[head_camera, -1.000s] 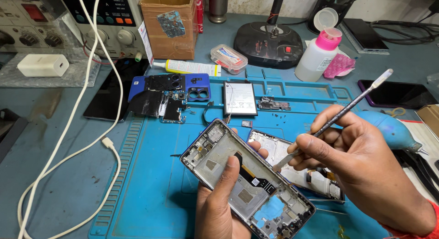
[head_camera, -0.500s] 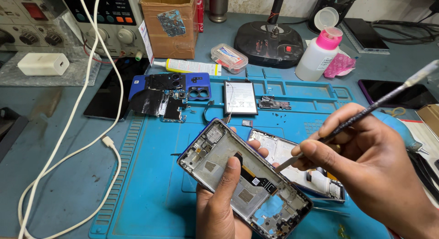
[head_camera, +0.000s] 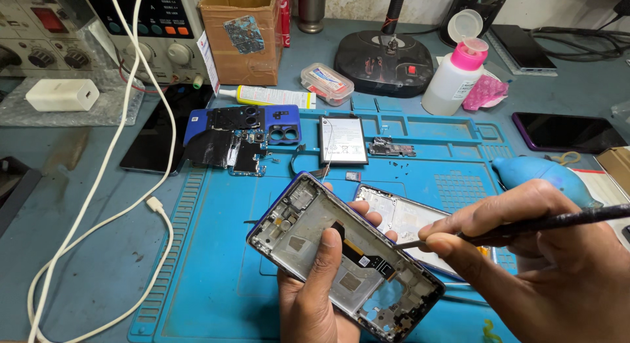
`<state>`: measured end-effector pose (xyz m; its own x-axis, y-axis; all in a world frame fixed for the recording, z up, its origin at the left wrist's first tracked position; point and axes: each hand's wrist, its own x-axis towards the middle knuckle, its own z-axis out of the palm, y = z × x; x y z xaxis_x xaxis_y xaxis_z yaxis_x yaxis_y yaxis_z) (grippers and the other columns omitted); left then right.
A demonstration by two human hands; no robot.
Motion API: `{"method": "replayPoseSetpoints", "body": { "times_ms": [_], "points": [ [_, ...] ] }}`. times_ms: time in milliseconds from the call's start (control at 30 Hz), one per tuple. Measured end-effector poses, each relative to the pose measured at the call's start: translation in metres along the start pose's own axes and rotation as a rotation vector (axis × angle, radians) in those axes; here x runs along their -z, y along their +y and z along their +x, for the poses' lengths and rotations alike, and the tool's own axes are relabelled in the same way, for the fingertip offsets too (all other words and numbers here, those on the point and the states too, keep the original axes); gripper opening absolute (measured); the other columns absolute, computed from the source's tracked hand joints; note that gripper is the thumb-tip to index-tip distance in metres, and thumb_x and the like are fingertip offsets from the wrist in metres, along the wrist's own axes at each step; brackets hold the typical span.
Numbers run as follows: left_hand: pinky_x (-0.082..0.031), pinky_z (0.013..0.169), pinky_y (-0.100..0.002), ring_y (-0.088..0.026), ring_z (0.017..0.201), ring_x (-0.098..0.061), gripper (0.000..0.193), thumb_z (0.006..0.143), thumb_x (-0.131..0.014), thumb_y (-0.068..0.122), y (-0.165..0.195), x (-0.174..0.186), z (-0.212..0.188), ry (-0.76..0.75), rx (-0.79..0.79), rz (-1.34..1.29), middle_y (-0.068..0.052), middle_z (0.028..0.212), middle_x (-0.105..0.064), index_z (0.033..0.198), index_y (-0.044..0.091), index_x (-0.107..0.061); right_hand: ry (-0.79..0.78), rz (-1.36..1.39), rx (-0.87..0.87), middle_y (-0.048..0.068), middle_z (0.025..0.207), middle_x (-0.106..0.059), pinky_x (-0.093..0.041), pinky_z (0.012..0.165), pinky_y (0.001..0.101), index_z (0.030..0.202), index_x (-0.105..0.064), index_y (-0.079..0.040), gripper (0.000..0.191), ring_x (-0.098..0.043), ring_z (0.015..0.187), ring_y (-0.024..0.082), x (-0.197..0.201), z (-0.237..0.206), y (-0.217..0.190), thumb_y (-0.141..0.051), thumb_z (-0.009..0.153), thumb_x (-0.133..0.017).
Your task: The person repairs a disassembled smartphone at a workbench. They hold the phone frame and use a pry tool and tweezers to remove adhesive residue and small components from the frame, reposition the phone repeatedly, and work on a second phone chassis lying on the mat.
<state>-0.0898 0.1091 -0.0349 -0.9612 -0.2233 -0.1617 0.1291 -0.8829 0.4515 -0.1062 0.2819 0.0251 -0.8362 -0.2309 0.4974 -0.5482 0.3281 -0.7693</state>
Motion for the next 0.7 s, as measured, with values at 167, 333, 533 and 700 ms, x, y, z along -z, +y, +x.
{"method": "replayPoseSetpoints", "body": {
  "times_ms": [167, 333, 533, 700],
  "points": [
    [-0.065, 0.087, -0.056, -0.03, 0.104, -0.071, 0.065, 0.084, -0.068, 0.019, -0.0007, 0.0011, 0.0001, -0.011, -0.018, 0.003, -0.021, 0.116, -0.07, 0.146, 0.006, -0.052, 0.009, 0.026, 0.0, 0.013, 0.09, -0.077, -0.064, 0.085, 0.0327, 0.099, -0.057, -0.003, 0.026, -0.083, 0.096, 0.02, -0.0012, -0.0005, -0.0023, 0.003, 0.084, -0.077],
    [-0.065, 0.087, -0.056, -0.031, 0.104, -0.071, 0.066, 0.083, -0.068, 0.02, -0.0008, 0.0019, -0.0004, -0.004, -0.013, -0.003, -0.021, 0.117, -0.07, 0.146, 0.007, -0.052, 0.022, 0.029, 0.036, 0.014, 0.089, -0.076, -0.064, 0.086, 0.0341, 0.097, -0.058, -0.003, 0.027, -0.082, 0.096, 0.022, -0.0034, -0.0034, -0.0015, 0.006, 0.082, -0.078],
    [-0.064, 0.087, -0.057, -0.031, 0.105, -0.071, 0.067, 0.083, -0.069, 0.02, -0.0013, 0.003, 0.0001, -0.03, -0.014, -0.009, -0.021, 0.117, -0.069, 0.147, 0.008, -0.051, 0.044, 0.065, 0.041, 0.013, 0.09, -0.077, -0.065, 0.086, 0.0351, 0.097, -0.057, -0.003, 0.027, -0.082, 0.097, 0.022, -0.0042, -0.0044, -0.0012, 0.004, 0.082, -0.078],
    [-0.064, 0.086, -0.059, -0.032, 0.104, -0.07, 0.068, 0.083, -0.069, 0.019, -0.0026, 0.0039, 0.0002, -0.022, -0.031, -0.009, -0.023, 0.117, -0.069, 0.147, 0.007, -0.051, 0.055, 0.022, 0.08, 0.013, 0.089, -0.076, -0.065, 0.084, 0.0356, 0.096, -0.056, -0.004, 0.027, -0.082, 0.093, 0.021, -0.0055, -0.0031, -0.0017, 0.001, 0.082, -0.079]
  ]
}}
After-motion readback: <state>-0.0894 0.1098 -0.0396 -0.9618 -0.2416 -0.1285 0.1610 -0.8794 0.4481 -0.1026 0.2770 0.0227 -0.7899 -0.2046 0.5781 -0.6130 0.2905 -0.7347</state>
